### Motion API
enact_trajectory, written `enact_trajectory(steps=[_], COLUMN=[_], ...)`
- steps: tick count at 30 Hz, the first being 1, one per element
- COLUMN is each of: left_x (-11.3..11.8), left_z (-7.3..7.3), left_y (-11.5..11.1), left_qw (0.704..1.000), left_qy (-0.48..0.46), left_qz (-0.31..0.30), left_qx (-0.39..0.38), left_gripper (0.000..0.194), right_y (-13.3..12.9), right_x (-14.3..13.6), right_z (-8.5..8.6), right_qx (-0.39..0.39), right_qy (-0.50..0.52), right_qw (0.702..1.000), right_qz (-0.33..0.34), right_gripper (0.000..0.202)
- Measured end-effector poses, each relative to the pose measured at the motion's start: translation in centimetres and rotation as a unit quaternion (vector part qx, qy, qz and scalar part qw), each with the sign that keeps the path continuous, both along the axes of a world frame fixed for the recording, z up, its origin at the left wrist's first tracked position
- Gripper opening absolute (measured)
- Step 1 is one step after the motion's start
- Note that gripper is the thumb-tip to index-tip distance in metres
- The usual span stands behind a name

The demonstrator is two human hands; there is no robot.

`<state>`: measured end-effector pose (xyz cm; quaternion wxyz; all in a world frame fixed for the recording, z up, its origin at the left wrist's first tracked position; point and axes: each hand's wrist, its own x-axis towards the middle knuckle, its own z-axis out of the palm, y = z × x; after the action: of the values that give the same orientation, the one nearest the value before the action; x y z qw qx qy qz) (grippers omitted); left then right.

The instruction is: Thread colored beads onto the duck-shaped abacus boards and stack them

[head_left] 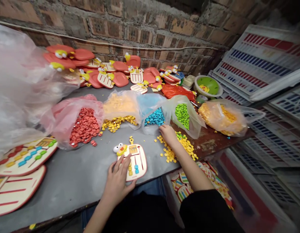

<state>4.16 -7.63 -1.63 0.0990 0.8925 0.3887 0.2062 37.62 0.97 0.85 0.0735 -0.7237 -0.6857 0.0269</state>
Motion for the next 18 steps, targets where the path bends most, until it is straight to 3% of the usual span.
enact_trajectory(steps=[3,7,13,18], left_x=[0.0,0.1,0.1,0.1], left_z=[0.0,0.4,0.9,0.8], left_y=[-0.1,-0.3,-0.4,-0.5], left_qw=[1.000,1.000,0.998,0.998], left_qy=[0.001,0.005,0.012,0.008], left_qz=[0.006,0.007,0.011,0.014], left_qx=[-0.008,-0.030,-0.057,-0.059], left_gripper=[0.075,0.075,0.072,0.073], right_y=[-1.8,-4.4,-4.8,-3.7], right_x=[-1.1,-4.5,-9.0,-9.9], right_z=[0.3,0.7,0.3,-0.1], right_qx=[0.092,0.150,0.095,0.081], right_qy=[0.149,0.341,0.376,0.318], right_qw=[0.983,0.921,0.904,0.925], right_qz=[0.045,0.111,0.180,0.193], right_gripper=[0.014,0.012,0.015,0.012])
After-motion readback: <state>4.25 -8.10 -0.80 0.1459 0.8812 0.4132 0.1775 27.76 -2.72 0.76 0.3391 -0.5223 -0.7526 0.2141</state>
